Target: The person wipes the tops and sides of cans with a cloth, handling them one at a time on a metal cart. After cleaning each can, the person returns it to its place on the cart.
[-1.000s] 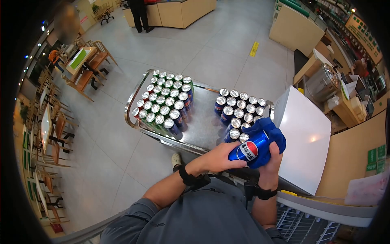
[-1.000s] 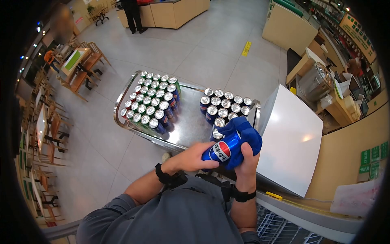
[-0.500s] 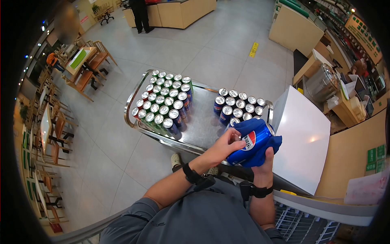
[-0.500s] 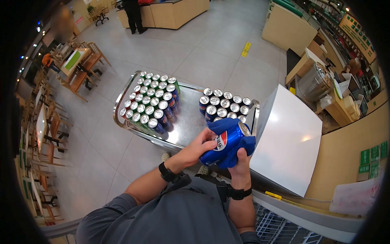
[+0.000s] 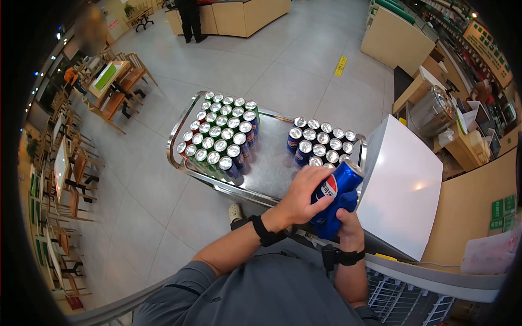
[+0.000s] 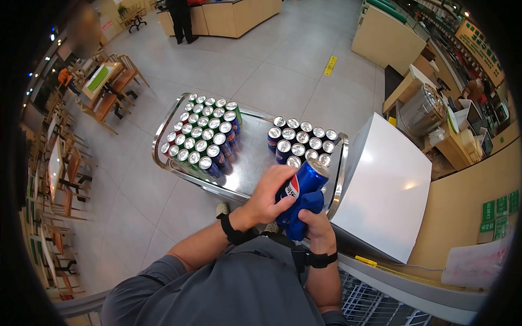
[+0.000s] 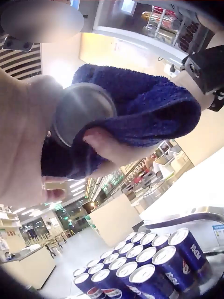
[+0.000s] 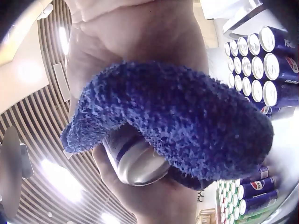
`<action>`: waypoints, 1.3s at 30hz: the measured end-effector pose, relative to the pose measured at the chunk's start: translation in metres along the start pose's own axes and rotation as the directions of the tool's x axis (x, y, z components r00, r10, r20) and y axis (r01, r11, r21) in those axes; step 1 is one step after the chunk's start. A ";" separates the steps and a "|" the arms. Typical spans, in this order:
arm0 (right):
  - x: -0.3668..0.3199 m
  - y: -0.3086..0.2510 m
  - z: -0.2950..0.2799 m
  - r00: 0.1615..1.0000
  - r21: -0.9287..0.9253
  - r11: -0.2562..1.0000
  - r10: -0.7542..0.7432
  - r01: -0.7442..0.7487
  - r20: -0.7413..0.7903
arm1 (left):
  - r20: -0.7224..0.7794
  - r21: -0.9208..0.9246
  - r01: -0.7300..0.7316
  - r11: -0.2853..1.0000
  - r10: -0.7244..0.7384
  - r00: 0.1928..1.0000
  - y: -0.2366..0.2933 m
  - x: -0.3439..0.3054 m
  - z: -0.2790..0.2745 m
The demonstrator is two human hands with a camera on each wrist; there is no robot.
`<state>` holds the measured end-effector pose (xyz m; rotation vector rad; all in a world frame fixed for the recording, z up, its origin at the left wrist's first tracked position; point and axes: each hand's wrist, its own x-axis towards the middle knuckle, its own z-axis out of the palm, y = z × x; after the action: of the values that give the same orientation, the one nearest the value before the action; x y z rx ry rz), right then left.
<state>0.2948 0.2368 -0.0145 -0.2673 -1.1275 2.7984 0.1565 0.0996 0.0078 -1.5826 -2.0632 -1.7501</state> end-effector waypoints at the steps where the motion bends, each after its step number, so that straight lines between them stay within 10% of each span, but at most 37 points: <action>1: 0.000 0.000 -0.001 1.000 -0.022 1.000 0.017 -0.017 -0.005 | 0.053 -0.072 0.067 0.995 -0.064 0.997 -0.004 -0.004 0.003; 7: 0.002 -0.001 0.007 0.994 -0.203 0.974 0.093 -0.104 -0.065 | 0.224 -0.050 0.320 0.946 -0.302 0.927 0.002 0.003 -0.013; 11: 0.011 -0.005 0.019 0.993 -0.441 0.892 0.119 -0.096 0.025 | 0.185 -0.362 0.411 0.837 -0.368 0.911 0.008 0.015 -0.033; 19: 0.023 0.001 0.001 0.992 -0.578 0.816 0.070 0.001 0.102 | 0.303 -0.025 0.455 0.890 -0.427 0.852 0.019 0.025 -0.064; 27: 0.040 0.043 -0.037 0.941 0.158 0.977 0.186 -0.146 -0.282 | 0.210 0.036 0.241 0.970 -0.243 0.947 0.023 0.010 -0.040; 39: 0.045 0.055 -0.072 0.913 -0.084 0.977 0.148 -0.194 -0.379 | 0.324 0.012 0.179 0.984 -0.173 0.930 -0.006 -0.004 -0.019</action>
<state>0.2632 0.2542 -0.1094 -0.9081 -1.2260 2.6564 0.1437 0.0840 0.0087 -1.8538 -2.4098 -1.6535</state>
